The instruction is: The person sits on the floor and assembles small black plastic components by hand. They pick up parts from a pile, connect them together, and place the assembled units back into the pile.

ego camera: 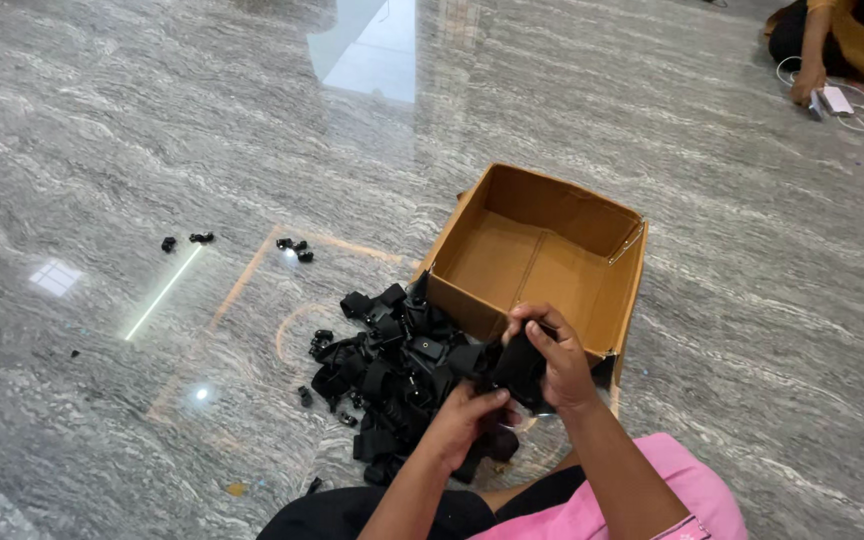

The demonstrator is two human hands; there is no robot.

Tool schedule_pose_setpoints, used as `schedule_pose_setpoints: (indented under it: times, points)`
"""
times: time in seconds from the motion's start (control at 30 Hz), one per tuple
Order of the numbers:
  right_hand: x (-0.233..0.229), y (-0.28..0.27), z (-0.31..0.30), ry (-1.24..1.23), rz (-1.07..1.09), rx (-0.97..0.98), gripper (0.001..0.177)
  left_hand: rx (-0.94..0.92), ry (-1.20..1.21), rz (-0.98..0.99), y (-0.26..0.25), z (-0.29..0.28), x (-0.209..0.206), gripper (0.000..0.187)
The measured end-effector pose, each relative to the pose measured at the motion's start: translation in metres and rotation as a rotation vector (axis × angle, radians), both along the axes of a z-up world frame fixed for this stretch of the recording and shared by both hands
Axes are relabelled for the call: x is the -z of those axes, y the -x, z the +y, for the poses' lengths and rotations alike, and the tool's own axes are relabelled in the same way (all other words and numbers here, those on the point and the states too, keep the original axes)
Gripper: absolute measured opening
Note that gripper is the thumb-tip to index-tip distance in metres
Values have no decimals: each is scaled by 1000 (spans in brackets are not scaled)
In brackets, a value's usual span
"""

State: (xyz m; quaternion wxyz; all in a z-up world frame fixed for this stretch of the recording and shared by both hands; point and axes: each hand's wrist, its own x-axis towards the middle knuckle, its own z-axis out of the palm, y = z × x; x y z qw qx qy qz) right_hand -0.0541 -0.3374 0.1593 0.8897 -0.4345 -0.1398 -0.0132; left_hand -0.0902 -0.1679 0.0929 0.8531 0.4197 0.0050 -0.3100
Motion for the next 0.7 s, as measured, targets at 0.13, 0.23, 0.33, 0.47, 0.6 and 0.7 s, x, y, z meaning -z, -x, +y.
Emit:
schedule_pose_setpoints:
  times: [0.13,0.23,0.33,0.47,0.6,0.7]
  points:
    - [0,-4,-21,447,-143,290,10,-155,82,4,-11,27,0,38]
    - [-1,-9,-25,556,-159,377,8,-161,106,-40,-10,47,-22,39]
    - [0,-9,-22,639,-152,452,9,-177,78,-88,-7,54,-41,54]
    - [0,-7,-9,891,-222,639,10,-315,154,-67,-11,59,-37,65]
    - [-15,9,7,962,-159,716,9,-576,160,69,-28,64,-5,68]
    - [-51,32,22,952,-215,697,13,-661,-12,215,-40,73,14,71]
